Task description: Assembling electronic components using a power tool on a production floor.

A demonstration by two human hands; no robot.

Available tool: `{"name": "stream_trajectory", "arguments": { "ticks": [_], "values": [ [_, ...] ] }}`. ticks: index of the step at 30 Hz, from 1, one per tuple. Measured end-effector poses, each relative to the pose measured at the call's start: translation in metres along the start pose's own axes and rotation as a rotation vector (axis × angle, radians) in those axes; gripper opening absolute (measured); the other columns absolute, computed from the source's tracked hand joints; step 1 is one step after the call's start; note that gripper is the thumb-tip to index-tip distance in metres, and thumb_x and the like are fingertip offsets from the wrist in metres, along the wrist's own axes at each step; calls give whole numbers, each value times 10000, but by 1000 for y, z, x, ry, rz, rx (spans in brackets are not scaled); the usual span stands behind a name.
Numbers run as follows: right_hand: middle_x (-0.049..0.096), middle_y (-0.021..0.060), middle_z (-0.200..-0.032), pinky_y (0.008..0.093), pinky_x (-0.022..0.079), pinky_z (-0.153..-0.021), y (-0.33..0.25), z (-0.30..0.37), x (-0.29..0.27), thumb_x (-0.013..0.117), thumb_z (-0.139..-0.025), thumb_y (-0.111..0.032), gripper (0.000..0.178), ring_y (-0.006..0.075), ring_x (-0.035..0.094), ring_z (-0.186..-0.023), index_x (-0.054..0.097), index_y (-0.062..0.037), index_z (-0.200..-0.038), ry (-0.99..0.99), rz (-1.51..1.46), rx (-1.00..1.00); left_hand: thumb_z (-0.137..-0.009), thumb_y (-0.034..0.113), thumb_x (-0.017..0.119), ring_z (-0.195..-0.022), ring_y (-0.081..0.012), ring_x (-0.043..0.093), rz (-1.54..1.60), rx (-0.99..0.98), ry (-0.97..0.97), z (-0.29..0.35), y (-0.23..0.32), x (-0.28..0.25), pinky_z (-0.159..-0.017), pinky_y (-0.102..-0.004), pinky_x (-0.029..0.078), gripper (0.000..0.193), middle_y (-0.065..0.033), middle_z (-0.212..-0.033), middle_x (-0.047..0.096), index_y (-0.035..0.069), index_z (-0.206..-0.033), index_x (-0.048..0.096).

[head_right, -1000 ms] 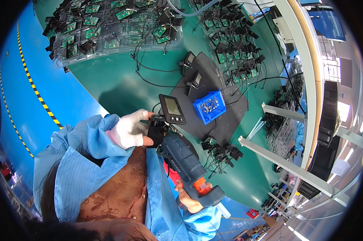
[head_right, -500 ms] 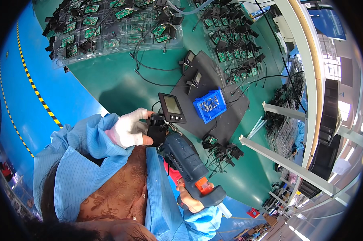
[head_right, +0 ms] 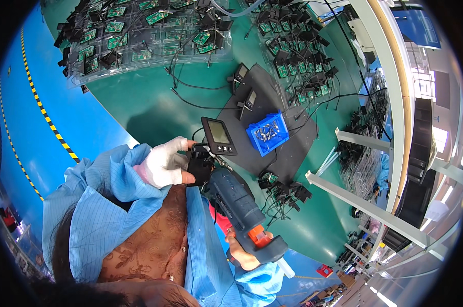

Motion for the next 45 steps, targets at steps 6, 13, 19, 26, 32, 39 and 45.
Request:
{"name": "stream_trajectory", "arguments": {
  "ticks": [6,13,19,26,32,39,45],
  "values": [
    [606,12,-649,251,462,-484,-6,-3,1,627,-584,-6,176,131,594,-560,609,-124,-714,156,-248,282,-674,-4,650,-779,-125,562,-59,-12,-8,-1,-1,0,-694,-243,439,592,-71,-882,574,2,-1210,397],
    [599,-6,-656,273,462,-486,15,27,20,642,-584,18,271,145,577,-547,602,-164,-782,125,127,201,-672,21,662,-794,-129,565,18,-18,-19,0,3,1,-685,-246,440,589,-66,-863,576,2,-1203,406],
    [603,23,-680,293,475,-498,-2,1,4,645,-566,13,270,183,589,-563,603,-154,-773,83,-63,213,-664,36,689,-825,-145,568,7,-5,13,2,-6,-3,-703,-260,448,625,-88,-936,556,-8,-1213,395],
    [580,121,-615,285,498,-528,-10,-10,4,431,-582,152,175,195,586,-544,543,86,-699,170,-228,130,-659,51,718,-807,-131,561,-47,8,6,1,0,-2,-698,-254,450,632,-73,-978,513,-17,-1205,406],
    [584,106,-613,263,496,-511,-26,-23,1,463,-566,152,157,179,588,-530,549,66,-666,205,-184,169,-694,24,696,-945,-186,564,-43,-34,-44,2,2,-5,-806,-306,456,611,-103,-1075,518,-35,-1197,354],
    [582,119,-628,283,497,-528,-25,-20,-6,458,-583,146,176,196,588,-548,541,67,-717,203,-252,298,-688,-8,686,-950,-190,563,15,91,-43,0,-3,-8,-810,-301,456,593,-96,-1062,516,-35,-1187,367],
    [580,138,-650,313,501,-552,-20,-17,-12,450,-606,141,214,221,589,-574,529,74,-794,99,-209,223,-692,-19,677,-932,-193,573,-9,78,-71,3,3,-8,-784,-296,465,576,-112,-1060,519,-30,-1180,372]
  ]
}}
Point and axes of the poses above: each hand's wrist, its own z-axis away from the middle knuckle, its own x-axis out of the palm, y = z × x, the point moved 2 cm from there along -z, towards the middle knuckle
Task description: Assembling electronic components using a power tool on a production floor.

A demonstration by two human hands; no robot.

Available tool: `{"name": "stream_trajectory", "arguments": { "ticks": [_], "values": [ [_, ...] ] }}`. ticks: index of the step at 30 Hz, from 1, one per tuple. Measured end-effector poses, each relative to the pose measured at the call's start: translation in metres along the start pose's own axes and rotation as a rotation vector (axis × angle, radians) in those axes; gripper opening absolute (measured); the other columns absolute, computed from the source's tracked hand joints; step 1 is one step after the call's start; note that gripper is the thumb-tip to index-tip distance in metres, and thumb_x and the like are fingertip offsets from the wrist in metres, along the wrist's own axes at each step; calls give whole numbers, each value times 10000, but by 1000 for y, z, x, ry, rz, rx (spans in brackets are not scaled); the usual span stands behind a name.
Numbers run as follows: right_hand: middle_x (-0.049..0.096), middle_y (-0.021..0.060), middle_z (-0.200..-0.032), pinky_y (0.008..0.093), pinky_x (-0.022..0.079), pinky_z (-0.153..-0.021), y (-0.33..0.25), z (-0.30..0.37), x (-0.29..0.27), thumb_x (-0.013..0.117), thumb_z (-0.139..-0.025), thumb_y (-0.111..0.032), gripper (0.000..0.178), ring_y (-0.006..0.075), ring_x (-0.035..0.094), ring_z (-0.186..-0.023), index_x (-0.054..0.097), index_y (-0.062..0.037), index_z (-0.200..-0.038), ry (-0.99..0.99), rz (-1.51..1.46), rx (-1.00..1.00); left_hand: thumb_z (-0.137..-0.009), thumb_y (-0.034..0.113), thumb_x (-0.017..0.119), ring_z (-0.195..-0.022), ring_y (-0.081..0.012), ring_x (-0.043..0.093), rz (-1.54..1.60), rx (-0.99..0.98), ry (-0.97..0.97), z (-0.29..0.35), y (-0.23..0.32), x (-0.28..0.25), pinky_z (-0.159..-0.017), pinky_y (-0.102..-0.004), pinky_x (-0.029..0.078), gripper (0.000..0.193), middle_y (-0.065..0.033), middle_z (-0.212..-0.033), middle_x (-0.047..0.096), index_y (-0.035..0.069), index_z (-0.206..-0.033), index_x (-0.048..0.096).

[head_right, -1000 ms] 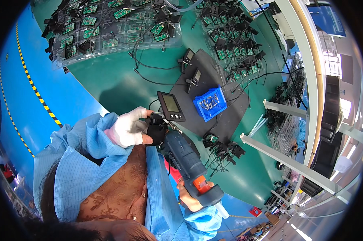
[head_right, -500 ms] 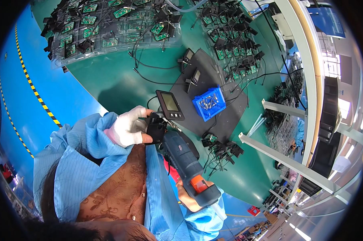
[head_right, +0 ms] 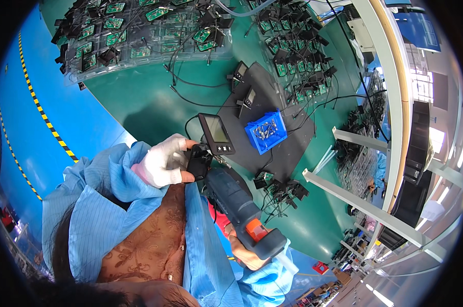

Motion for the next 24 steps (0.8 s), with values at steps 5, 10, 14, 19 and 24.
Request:
{"name": "stream_trajectory", "arguments": {
  "ticks": [5,10,14,19,24],
  "values": [
    [578,154,-668,338,504,-572,9,-5,-5,444,-626,137,251,241,590,-595,520,80,-858,-159,-208,74,-691,-9,684,-914,-182,577,1,-1,9,2,-5,-1,-764,-291,467,586,-120,-1053,529,-35,-1182,365],
    [579,179,-706,363,502,-614,26,-8,-4,465,-653,71,243,272,592,-649,505,83,-893,-129,-756,402,-687,4,696,-880,-158,581,-87,19,7,-1,3,-3,-743,-273,462,598,-113,-1011,551,-36,-1183,365],
    [576,208,-681,370,490,-585,32,-15,8,521,-669,-81,275,317,589,-625,504,92,-882,-46,-1130,575,-671,10,705,-853,-143,578,-103,3,67,-5,7,-6,-712,-258,460,587,-89,-1007,526,-13,-1179,411],
    [570,218,-655,412,471,-583,64,-11,35,534,-687,-192,344,325,558,-574,493,88,-882,65,-1525,479,-680,79,684,-851,-201,589,-65,-246,168,-35,-19,-67,-685,-305,496,578,-128,-1020,555,-21,-1186,425],
    [560,206,-652,417,463,-576,89,6,48,541,-697,-208,337,314,547,-575,491,74,-876,247,-1674,367,-734,70,613,-924,-321,568,300,-565,188,-121,-106,-158,-769,-489,484,521,-177,-1075,530,-31,-1194,391]
  ]
}}
Point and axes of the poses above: each hand's wrist, its own z-axis away from the middle knuckle, its own x-axis out of the palm, y = z × x, the point moved 2 cm from there along -z, towards the middle knuckle
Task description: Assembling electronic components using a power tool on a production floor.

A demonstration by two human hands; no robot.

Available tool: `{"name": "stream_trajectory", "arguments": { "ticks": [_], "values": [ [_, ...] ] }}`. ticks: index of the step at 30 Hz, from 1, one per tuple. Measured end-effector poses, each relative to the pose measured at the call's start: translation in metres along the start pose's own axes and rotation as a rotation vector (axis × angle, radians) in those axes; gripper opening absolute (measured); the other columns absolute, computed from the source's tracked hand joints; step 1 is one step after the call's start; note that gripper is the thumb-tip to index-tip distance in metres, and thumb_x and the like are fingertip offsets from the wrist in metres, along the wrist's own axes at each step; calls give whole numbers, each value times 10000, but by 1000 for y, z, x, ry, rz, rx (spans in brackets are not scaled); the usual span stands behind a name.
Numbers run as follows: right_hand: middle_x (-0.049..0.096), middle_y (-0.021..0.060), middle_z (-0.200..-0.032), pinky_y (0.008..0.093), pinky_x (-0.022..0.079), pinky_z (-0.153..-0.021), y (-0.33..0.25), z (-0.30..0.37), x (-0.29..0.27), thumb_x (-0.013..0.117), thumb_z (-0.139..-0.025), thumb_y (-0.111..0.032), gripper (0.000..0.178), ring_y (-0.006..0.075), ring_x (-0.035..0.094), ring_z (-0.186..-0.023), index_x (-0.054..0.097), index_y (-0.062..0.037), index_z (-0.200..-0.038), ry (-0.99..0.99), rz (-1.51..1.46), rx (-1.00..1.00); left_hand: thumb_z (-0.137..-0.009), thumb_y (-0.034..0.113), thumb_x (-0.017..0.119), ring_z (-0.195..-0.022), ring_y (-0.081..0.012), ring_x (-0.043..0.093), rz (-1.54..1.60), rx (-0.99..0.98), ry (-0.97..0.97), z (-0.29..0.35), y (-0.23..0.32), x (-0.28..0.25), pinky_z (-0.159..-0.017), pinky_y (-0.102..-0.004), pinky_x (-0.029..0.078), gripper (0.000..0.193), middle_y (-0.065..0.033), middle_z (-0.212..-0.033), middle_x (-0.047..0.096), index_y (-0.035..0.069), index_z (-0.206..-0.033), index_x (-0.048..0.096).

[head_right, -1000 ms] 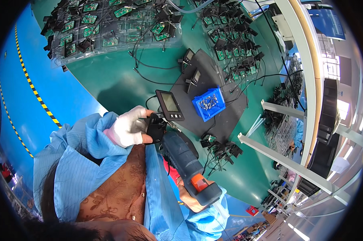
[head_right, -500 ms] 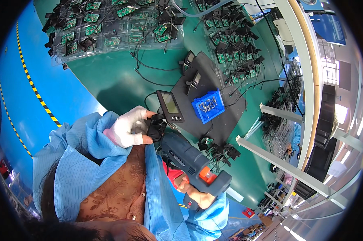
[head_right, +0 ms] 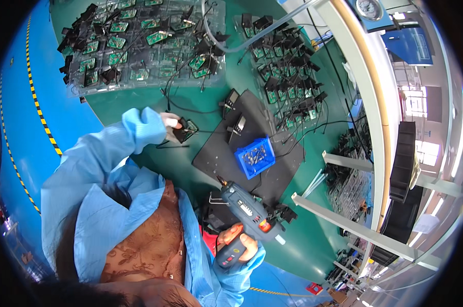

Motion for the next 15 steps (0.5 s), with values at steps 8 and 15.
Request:
{"name": "stream_trajectory", "arguments": {
  "ticks": [8,15],
  "values": [
    [562,199,-652,418,465,-585,5,7,-13,545,-689,-214,341,320,551,-589,495,69,-872,44,-14,8,-823,231,531,-1054,-265,494,-736,335,190,-130,17,-21,-812,-397,457,506,-135,-1161,482,52,-1259,349],
    [563,193,-653,419,466,-593,-3,7,-20,548,-682,-219,343,325,555,-601,499,65,-869,67,40,40,-805,373,508,-927,-343,539,-1432,562,628,-39,58,34,-814,-404,422,456,-171,-1014,544,103,-1171,468]
  ]
}}
Point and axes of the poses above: each hand's wrist, its own z-axis away from the middle knuckle, its own x-axis out of the palm, y = z × x, the point moved 2 cm from there along -z, towards the middle knuckle
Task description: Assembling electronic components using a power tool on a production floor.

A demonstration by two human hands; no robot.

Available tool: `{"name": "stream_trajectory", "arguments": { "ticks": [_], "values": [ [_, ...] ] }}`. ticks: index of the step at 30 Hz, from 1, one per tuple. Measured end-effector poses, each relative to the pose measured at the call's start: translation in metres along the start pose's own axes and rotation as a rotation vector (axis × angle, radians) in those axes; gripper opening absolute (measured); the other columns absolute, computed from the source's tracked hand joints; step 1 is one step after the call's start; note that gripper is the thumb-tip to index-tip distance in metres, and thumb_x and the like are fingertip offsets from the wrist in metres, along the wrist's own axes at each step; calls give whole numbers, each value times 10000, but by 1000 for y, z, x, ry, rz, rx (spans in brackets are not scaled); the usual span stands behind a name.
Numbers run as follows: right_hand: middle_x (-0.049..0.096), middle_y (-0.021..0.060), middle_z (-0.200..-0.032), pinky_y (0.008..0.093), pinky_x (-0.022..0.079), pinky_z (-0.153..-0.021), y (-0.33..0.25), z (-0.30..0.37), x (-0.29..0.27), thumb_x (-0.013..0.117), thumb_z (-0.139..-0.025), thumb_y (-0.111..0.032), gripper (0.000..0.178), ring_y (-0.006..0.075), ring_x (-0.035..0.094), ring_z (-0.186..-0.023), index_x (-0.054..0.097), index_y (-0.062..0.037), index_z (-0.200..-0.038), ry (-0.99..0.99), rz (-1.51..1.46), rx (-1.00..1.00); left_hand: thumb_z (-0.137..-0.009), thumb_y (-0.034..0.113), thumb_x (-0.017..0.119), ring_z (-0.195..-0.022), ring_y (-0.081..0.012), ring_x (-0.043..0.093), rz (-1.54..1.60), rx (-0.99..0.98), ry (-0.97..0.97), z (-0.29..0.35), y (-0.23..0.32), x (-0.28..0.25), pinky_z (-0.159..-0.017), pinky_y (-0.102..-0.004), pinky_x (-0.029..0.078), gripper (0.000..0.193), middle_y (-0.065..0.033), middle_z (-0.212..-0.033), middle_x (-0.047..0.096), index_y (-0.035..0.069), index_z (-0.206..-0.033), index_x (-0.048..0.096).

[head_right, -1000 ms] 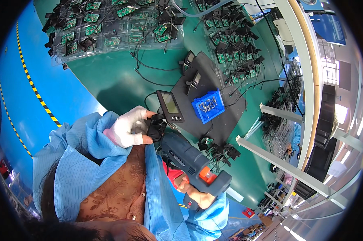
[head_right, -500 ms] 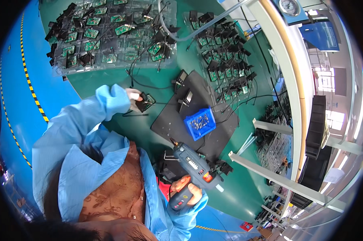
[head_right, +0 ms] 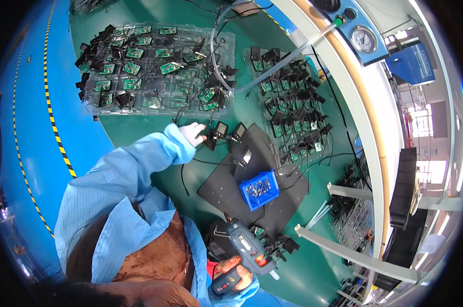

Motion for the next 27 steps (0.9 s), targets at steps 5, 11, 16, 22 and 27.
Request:
{"name": "stream_trajectory", "arguments": {
  "ticks": [5,11,16,22,27],
  "values": [
    [564,188,-653,419,467,-599,-2,-2,0,550,-677,-223,346,329,558,-610,502,63,-866,29,25,6,-783,209,538,-895,-327,550,195,154,652,-71,-16,-103,-801,-366,440,288,-153,-972,565,38,-1014,562],
    [566,183,-653,420,468,-606,-2,-5,3,553,-671,-227,348,333,561,-621,505,59,-864,79,34,25,-854,299,469,-910,-346,543,-385,-180,405,-124,-45,-205,-755,-406,437,339,-194,-1064,486,110,-1135,498],
    [562,181,-654,426,465,-634,-5,-12,34,549,-674,-228,347,338,563,-640,505,60,-862,67,85,-17,-840,157,432,-693,-223,610,-954,167,323,-129,-43,-207,-590,-336,483,260,-58,-726,636,127,-726,664],
    [561,212,-699,473,461,-685,0,-16,18,539,-692,-199,338,339,561,-664,491,65,-896,-153,-147,128,-770,45,416,-892,-227,594,-545,-73,109,-27,-32,-279,-751,-340,464,342,-90,-1003,606,65,-1088,542],
    [559,206,-696,463,462,-672,-9,-16,36,541,-682,-193,345,332,557,-648,486,71,-897,-207,241,15,-607,-133,479,-1000,-223,530,1559,-354,-341,26,-87,-267,-734,-405,498,649,-63,-1140,510,60,-1220,387]
  ]
}}
Point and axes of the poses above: each hand's wrist, its own z-axis away from the middle knuckle, its own x-axis out of the palm, y = z × x, the point moved 2 cm from there along -z, towards the middle knuckle
